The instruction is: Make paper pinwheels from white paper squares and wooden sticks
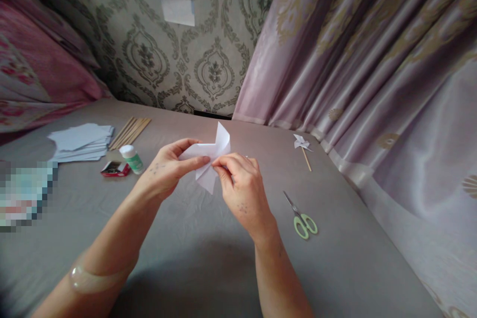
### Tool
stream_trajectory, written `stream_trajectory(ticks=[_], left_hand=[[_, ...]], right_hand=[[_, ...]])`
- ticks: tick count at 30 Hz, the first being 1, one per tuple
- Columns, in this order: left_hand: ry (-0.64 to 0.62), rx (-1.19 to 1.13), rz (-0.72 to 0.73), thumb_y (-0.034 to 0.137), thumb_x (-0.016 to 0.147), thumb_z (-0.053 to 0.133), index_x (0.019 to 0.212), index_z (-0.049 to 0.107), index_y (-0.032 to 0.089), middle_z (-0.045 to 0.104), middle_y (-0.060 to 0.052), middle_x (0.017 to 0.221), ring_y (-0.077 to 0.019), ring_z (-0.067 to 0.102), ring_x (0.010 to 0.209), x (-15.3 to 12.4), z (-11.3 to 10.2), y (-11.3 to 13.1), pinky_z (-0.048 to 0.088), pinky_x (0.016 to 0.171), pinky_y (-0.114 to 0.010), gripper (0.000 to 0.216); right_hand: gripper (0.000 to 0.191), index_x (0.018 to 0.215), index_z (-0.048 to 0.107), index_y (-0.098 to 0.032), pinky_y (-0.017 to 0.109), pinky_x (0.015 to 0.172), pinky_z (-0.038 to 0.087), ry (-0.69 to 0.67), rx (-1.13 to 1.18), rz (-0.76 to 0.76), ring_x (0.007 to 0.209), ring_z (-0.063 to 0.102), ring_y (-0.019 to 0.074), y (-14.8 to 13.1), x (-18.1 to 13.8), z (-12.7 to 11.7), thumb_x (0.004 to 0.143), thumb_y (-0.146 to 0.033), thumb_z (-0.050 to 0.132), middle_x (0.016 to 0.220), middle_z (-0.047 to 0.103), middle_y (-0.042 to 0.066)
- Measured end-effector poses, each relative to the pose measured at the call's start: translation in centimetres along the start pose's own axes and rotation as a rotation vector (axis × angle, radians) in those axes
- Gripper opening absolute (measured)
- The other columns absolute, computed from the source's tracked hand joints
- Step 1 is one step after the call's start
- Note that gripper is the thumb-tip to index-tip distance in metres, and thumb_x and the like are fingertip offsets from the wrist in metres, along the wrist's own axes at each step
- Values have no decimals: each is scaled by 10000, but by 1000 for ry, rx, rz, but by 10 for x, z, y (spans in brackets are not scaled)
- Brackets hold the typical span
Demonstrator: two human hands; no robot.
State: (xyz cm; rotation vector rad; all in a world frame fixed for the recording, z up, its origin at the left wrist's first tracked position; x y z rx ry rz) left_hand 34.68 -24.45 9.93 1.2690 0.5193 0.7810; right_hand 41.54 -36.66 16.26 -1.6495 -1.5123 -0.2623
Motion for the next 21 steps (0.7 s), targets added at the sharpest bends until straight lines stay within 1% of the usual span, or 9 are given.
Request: stream_trajectory(ticks=[2, 5, 8, 10, 15, 21], left_hand=[[6, -78, -30, 235, 539, 782, 827, 696, 139, 687, -31, 739, -135, 602, 608, 0, 1, -4, 460, 591, -245, 315], [-40, -193, -75, 232, 573, 776, 811, 706, 129, 703, -53, 785, -141, 620, 657, 0, 9, -11, 469, 620, -246, 269], [-40, -248, -90, 223, 585, 778, 813, 717, 136, 703, -43, 782, -131, 618, 665, 0, 12, -15, 461, 612, -230, 252], [-32, -261, -100, 241, 583, 788, 814, 719, 140, 701, -36, 757, -124, 609, 636, -1, 12, -16, 455, 593, -230, 262], [-46, -224, -105, 301, 591, 794, 824, 723, 120, 707, -57, 757, -112, 584, 575, -2, 12, -13, 437, 552, -228, 304], [-81, -218, -58, 334, 629, 776, 818, 713, 125, 689, -34, 699, -98, 561, 540, -2, 14, -9, 410, 522, -208, 289]], right_hand=[[86, 844, 620, -233, 335, 780, 428, 21, 7, -2, 834, 632, 175, -1, -1, 0, 857, -169, 564, 846, 686, 15], [92, 844, 615, -227, 334, 765, 444, 63, 29, 6, 819, 627, 175, 0, -2, -2, 854, -154, 560, 831, 674, 19], [91, 848, 618, -229, 347, 771, 455, 72, 58, 25, 814, 612, 174, 3, -2, -1, 864, -171, 550, 823, 642, 20], [85, 846, 632, -229, 362, 801, 458, 81, 75, 50, 851, 594, 176, 7, -2, -2, 866, -195, 557, 850, 603, 25], [71, 828, 678, -238, 380, 902, 449, 169, 119, 100, 956, 532, 180, 20, -2, -8, 837, -268, 614, 949, 493, 36], [91, 804, 695, -255, 434, 970, 412, 168, 138, 177, 1044, 500, 201, 35, -3, -6, 815, -329, 644, 1087, 503, 41]])
Point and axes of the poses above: each hand's wrist, its own x-axis towards the middle knuckle, its own z-axis out of the palm, y = z × x, the point moved 10 cm from there along x, towards the middle knuckle
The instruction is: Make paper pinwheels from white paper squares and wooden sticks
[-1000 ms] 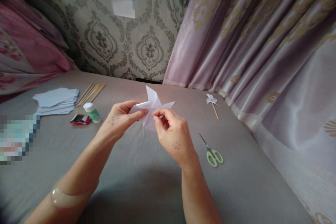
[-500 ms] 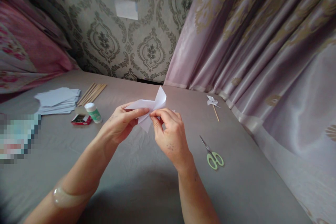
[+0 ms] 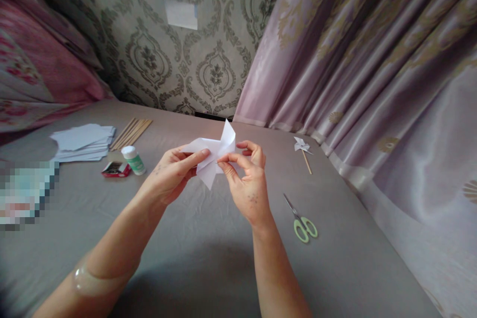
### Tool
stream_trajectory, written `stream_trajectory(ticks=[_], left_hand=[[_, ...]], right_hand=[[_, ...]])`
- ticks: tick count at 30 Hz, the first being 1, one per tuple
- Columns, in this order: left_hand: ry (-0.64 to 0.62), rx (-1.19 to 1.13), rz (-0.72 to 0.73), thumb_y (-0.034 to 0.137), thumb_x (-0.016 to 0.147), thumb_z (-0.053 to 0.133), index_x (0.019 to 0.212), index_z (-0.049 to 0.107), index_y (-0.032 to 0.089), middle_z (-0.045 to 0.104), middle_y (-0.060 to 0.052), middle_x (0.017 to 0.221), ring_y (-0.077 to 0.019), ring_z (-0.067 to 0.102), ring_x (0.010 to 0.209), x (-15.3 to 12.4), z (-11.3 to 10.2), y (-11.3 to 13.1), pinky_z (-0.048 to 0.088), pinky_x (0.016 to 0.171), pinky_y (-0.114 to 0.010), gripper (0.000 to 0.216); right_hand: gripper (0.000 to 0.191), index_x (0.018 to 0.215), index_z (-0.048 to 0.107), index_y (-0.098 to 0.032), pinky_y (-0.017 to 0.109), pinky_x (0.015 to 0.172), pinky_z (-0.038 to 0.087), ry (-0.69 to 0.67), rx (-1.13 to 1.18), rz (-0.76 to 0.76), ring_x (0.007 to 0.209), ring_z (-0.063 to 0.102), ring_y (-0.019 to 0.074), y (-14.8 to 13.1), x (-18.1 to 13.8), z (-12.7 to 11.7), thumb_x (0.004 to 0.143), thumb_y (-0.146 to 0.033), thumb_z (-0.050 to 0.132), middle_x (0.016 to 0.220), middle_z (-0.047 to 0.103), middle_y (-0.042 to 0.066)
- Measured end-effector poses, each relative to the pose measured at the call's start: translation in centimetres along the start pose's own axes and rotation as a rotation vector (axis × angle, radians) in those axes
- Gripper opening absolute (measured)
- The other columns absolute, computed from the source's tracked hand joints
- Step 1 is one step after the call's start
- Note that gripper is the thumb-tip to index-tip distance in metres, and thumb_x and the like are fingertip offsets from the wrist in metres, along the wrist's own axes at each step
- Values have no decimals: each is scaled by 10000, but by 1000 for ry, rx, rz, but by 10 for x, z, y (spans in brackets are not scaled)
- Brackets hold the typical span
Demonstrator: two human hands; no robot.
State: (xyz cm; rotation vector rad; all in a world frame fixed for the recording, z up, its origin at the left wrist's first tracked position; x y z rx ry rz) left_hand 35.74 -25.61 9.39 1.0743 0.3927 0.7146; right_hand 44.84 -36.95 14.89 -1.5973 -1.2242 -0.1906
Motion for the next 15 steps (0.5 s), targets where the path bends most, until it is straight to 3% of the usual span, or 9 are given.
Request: stream_trajectory(ticks=[5, 15], left_hand=[[-18, -29, 23, 308, 621, 785, 789, 718, 132, 701, -29, 698, -110, 587, 574, 0, 0, 4, 432, 550, -207, 252], [-58, 36, -57, 358, 639, 770, 750, 734, 108, 697, -58, 646, -126, 590, 561, -2, 6, -1, 431, 538, -222, 276]], right_hand=[[79, 809, 698, -279, 463, 1014, 382, -26, 52, 8, 1126, 488, 219, 3, 0, 0, 808, -342, 650, 1146, 520, 33], [69, 814, 704, -272, 438, 978, 414, -93, 122, 51, 1074, 536, 215, 3, 0, 8, 807, -316, 652, 1047, 562, 33]])
Point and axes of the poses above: each hand's wrist, its own x-axis towards the middle knuckle, its own z-axis out of the palm, y = z × x, the point moved 10 cm from there along x, towards the middle knuckle
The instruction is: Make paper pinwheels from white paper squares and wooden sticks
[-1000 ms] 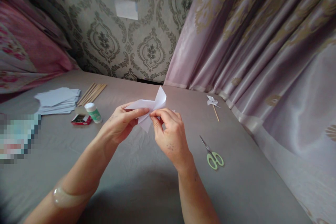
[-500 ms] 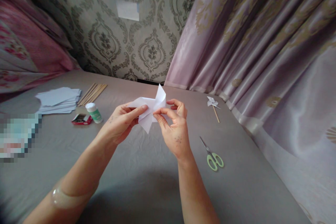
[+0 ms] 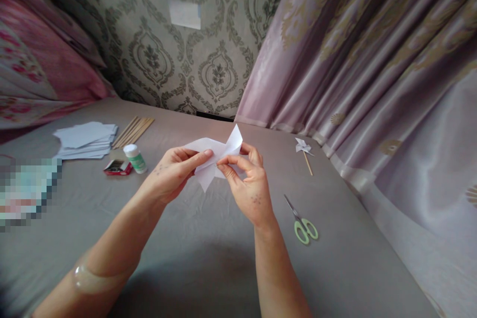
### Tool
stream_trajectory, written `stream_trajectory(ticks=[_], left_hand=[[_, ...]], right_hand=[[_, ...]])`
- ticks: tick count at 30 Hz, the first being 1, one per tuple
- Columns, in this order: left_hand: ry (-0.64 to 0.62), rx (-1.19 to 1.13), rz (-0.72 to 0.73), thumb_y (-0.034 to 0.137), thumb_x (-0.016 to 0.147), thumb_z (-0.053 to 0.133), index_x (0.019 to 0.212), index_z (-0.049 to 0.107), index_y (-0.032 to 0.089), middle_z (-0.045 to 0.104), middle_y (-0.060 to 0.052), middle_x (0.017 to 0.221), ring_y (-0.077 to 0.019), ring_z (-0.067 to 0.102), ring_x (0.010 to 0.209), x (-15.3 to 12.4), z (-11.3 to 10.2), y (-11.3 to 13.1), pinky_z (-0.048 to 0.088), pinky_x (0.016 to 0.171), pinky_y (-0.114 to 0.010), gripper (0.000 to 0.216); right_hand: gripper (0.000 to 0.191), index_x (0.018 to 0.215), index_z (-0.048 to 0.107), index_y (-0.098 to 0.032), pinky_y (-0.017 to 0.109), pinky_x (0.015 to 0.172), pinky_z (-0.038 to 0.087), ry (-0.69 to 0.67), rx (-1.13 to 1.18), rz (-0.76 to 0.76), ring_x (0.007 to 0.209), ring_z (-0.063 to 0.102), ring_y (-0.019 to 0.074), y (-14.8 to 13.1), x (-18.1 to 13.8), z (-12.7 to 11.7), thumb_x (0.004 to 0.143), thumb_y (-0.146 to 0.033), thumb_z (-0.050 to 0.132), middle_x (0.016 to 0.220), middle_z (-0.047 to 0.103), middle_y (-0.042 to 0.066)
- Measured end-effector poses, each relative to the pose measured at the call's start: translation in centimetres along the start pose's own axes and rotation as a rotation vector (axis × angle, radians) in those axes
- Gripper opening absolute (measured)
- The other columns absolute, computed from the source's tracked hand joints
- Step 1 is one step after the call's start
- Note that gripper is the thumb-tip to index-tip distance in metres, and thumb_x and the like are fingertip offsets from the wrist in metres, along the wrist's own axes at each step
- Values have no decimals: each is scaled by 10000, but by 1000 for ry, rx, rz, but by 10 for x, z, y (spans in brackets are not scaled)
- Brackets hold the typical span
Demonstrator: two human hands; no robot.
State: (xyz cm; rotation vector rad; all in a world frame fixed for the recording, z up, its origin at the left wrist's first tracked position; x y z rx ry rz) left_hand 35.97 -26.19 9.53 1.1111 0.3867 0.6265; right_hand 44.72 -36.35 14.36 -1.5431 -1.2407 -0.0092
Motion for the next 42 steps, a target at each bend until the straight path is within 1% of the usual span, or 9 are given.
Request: stream_trajectory(ticks=[2, 7, 12, 17, 25, 34, 42], left_hand=[[-11, 14, 4, 348, 643, 768, 750, 733, 111, 700, -57, 660, -123, 592, 571, -1, 1, 0, 431, 546, -219, 263], [-75, 9, 53, 269, 621, 775, 820, 733, 120, 710, -49, 723, -133, 616, 645, -3, 7, 6, 459, 627, -233, 253], [-39, 15, 56, 260, 617, 764, 813, 728, 105, 707, -58, 719, -140, 614, 630, -2, 3, 5, 462, 631, -253, 253], [-20, 9, 60, 257, 610, 767, 793, 722, 108, 702, -53, 708, -134, 611, 622, -1, 1, 5, 459, 618, -246, 240], [-27, 24, 71, 254, 616, 758, 801, 726, 107, 701, -53, 711, -135, 610, 631, -3, 3, 7, 464, 636, -252, 238], [-16, 50, 81, 247, 612, 745, 776, 724, 118, 697, -41, 701, -134, 602, 636, -4, 5, 9, 457, 636, -247, 210], [-4, 98, 111, 260, 610, 740, 783, 726, 129, 705, -37, 715, -153, 622, 693, -5, 8, 13, 466, 678, -256, 218]], right_hand=[[67, 816, 703, -270, 428, 968, 421, 1, 4, -2, 1054, 542, 210, 0, 0, 0, 807, -313, 652, 1032, 562, 32], [62, 820, 700, -265, 419, 962, 423, 11, 14, -9, 1039, 548, 203, -1, 0, -1, 807, -305, 655, 1002, 558, 29], [54, 827, 696, -264, 414, 951, 431, 20, 8, -25, 1029, 553, 199, -4, 0, -3, 808, -293, 653, 1022, 561, 31], [53, 829, 692, -260, 416, 942, 434, 32, -27, -45, 1027, 554, 200, -6, -1, -4, 811, -286, 650, 1024, 565, 35], [64, 821, 694, -252, 401, 927, 444, 30, -39, -49, 1008, 557, 193, -7, 0, -4, 812, -293, 646, 1008, 570, 34], [81, 817, 703, -258, 417, 936, 445, 27, -39, -29, 1013, 553, 207, -4, 0, -3, 807, -312, 644, 1009, 573, 39], [76, 803, 700, -246, 421, 935, 441, 26, -52, -7, 1020, 554, 218, -5, 1, -4, 803, -291, 639, 1006, 581, 50]])
Point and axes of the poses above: each hand's wrist, its own x-axis towards the middle knuckle, its own z-axis out of the palm, y = z × x, the point moved 10 cm from there along x, towards the middle knuckle
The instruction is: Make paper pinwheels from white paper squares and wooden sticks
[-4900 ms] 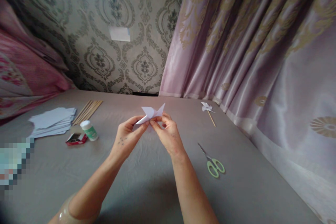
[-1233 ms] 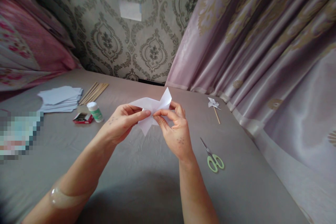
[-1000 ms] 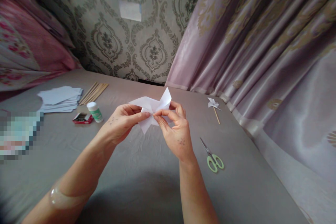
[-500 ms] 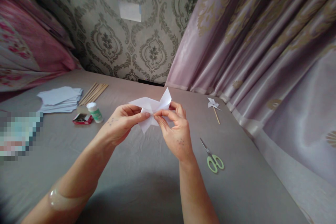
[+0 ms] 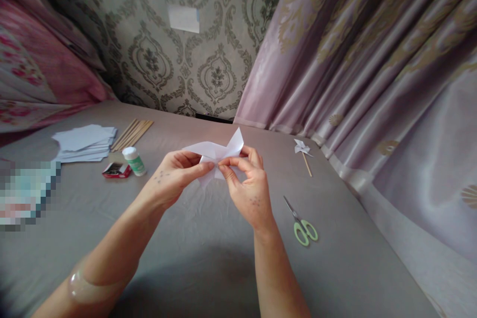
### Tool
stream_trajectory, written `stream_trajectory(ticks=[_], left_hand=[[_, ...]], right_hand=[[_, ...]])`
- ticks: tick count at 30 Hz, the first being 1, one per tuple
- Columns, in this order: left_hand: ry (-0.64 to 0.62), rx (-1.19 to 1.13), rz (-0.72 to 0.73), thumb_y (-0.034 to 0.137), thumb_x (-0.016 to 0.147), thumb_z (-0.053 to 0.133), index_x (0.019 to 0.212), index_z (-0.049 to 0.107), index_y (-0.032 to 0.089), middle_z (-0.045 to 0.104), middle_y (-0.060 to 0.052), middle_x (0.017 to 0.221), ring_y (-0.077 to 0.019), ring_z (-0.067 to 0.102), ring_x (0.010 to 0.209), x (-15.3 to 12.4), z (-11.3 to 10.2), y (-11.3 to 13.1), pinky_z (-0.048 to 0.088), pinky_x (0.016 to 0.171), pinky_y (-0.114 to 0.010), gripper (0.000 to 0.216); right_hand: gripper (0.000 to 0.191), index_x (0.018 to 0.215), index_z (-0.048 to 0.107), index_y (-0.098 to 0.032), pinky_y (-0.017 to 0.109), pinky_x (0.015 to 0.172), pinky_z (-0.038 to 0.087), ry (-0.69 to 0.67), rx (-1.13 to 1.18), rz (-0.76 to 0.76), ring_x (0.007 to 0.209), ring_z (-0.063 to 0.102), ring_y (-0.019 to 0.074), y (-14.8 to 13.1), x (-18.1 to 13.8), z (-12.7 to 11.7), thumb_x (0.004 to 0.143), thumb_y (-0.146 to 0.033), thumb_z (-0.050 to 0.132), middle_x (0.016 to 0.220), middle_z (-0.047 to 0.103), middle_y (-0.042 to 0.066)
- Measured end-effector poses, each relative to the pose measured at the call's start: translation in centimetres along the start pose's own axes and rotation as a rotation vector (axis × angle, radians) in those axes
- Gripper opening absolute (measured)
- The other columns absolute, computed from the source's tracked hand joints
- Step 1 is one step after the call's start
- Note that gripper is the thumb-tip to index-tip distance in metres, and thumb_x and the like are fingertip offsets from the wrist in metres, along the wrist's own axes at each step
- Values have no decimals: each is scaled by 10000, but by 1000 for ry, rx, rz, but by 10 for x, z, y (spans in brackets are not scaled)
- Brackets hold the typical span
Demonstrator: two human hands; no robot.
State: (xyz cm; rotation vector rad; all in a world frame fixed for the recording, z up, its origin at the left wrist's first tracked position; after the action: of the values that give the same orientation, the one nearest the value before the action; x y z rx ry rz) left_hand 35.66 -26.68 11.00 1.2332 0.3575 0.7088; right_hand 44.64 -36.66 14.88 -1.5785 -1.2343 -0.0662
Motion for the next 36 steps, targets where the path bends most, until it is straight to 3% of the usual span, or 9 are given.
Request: stream_trajectory(ticks=[10, 18, 25, 36], left_hand=[[-23, 51, 33, 260, 609, 766, 846, 710, 136, 723, -46, 809, -154, 632, 733, 1, 3, -1, 477, 717, -261, 273], [-12, 130, 62, 268, 648, 735, 820, 719, 140, 717, -34, 787, -140, 620, 700, 5, -3, -6, 464, 667, -233, 215], [-6, 144, 43, 327, 651, 749, 862, 723, 131, 727, -51, 832, -154, 632, 717, 9, -6, -11, 475, 665, -243, 290], [0, 124, 4, 370, 624, 769, 885, 722, 129, 731, -66, 821, -164, 635, 694, 13, -11, -22, 477, 631, -250, 358]], right_hand=[[79, 775, 682, -211, 378, 870, 465, -11, 50, 36, 948, 589, 200, 7, 2, 4, 794, -265, 627, 927, 611, 48], [85, 767, 668, -199, 360, 837, 485, -55, 166, 158, 844, 643, 186, 24, 2, 15, 774, -277, 633, 839, 695, 21], [125, 759, 671, -192, 346, 778, 503, -75, 196, 230, 786, 652, 186, 36, 2, 22, 754, -312, 639, 783, 708, 19], [123, 734, 683, -201, 338, 824, 472, -74, 178, 122, 858, 611, 176, 34, 7, 23, 768, -307, 630, 835, 628, 31]])
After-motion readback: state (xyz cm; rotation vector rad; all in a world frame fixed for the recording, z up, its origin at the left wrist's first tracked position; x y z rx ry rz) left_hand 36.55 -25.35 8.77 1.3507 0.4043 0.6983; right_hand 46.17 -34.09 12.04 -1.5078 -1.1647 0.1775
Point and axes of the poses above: each hand's wrist, its own x-axis towards the middle knuckle, its own z-axis out of the palm, y = z × x, the point moved 10 cm from there along x, towards the middle knuckle
